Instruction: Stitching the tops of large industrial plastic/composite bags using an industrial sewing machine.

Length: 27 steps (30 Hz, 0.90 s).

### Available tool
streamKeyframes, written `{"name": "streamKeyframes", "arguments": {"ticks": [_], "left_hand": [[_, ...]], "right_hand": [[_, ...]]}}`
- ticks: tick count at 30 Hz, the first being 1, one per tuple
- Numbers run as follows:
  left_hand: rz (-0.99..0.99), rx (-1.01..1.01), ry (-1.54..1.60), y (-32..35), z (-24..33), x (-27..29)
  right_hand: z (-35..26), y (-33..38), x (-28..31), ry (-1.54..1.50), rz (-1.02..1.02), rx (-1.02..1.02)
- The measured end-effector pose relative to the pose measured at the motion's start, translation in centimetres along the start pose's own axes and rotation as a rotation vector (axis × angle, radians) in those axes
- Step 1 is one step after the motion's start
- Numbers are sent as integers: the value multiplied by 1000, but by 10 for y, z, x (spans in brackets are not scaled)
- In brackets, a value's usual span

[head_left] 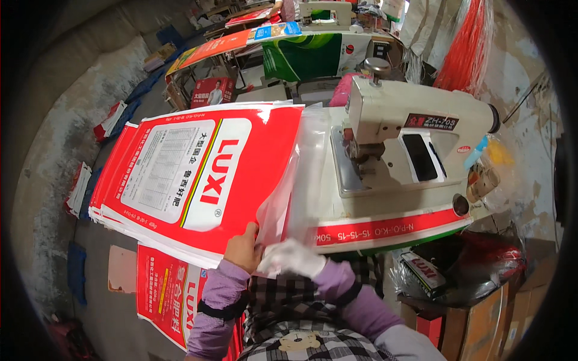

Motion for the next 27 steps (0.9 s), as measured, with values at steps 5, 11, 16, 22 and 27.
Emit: {"name": "streamKeyframes", "arguments": {"ticks": [5,11,16,22,27], "left_hand": [[-116,38,-218,46,23,36],[-29,114,-521,182,19,102],[60,122,-502,212,12,115],[274,310,-268,197,17,122],[378,293,-208,203,-8,126]], "right_hand": [[-11,-51,-23,1485,1,103],[31,-101,152,1637,734,81],[-52,1,126,767,1160,354],[-90,50,79,875,1628,533],[-67,34,108,1517,873,496]]}}
Point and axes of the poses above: each hand's wrist, its own y-axis away from the middle knuckle, its own x-axis out of the back of the hand, z = x × y, the point moved 4 cm from there along -y, towards the middle knuckle, and after that the axes turned 4 degrees about -x, right-handed, at the moved point
